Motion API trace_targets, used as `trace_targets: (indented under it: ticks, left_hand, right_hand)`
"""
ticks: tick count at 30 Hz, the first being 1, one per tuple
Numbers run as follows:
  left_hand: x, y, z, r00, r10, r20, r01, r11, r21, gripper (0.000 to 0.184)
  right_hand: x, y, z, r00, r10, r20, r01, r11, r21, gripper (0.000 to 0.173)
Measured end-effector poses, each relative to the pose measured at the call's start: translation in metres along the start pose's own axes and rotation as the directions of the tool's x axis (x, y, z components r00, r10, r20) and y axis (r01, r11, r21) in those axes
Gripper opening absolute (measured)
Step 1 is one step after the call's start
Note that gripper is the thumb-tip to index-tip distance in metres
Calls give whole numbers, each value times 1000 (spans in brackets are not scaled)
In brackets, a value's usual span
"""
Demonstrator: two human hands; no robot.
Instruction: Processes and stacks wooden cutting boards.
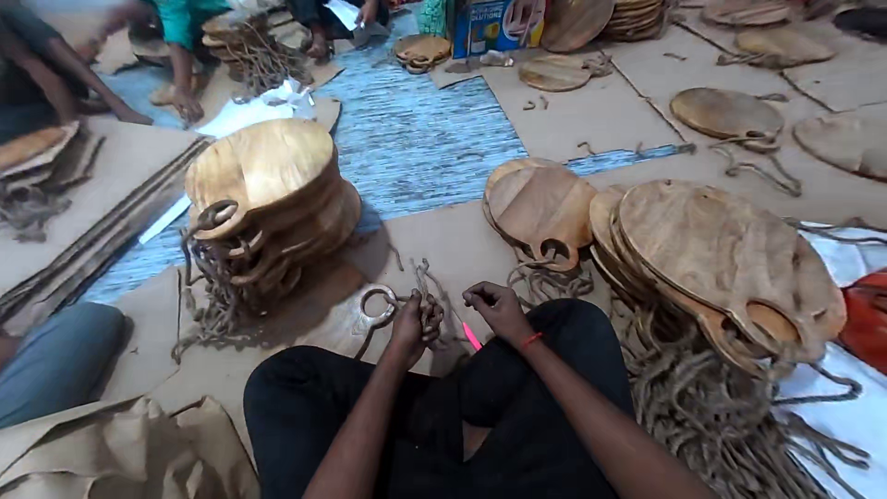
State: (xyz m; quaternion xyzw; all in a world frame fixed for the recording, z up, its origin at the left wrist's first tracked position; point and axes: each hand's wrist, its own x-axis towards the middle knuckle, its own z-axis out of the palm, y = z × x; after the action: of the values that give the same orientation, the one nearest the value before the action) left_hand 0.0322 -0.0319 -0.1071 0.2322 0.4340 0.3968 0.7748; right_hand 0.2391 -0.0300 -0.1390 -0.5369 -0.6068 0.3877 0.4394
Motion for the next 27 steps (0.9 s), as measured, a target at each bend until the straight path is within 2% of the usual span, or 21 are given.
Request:
trace_targets:
  ticks: [3,11,18,23,27]
  left_hand:
    - [3,-3,-2,1000,-5,8,5,999,36,54]
    - [7,-9,0,1000,0,-23,3,992,127,48]
    - [12,-21,0,998,60,-10,-56,967,248,35]
    - [14,-21,1,996,82,-37,-67,947,315,37]
    - [16,-23,1,996,73,-45,-54,944,326,34]
  right_hand:
    - [-2,-2,1,997,-30,69,29,1000,13,9]
    - [-3,-3,7,969,-245,39,247,967,-56,12]
    - [-8,2,24,951,-287,112,302,941,-155,13]
    - [-8,0,27,952,-282,120,301,932,-204,6]
    - [-7,3,27,957,-246,156,275,940,-202,10]
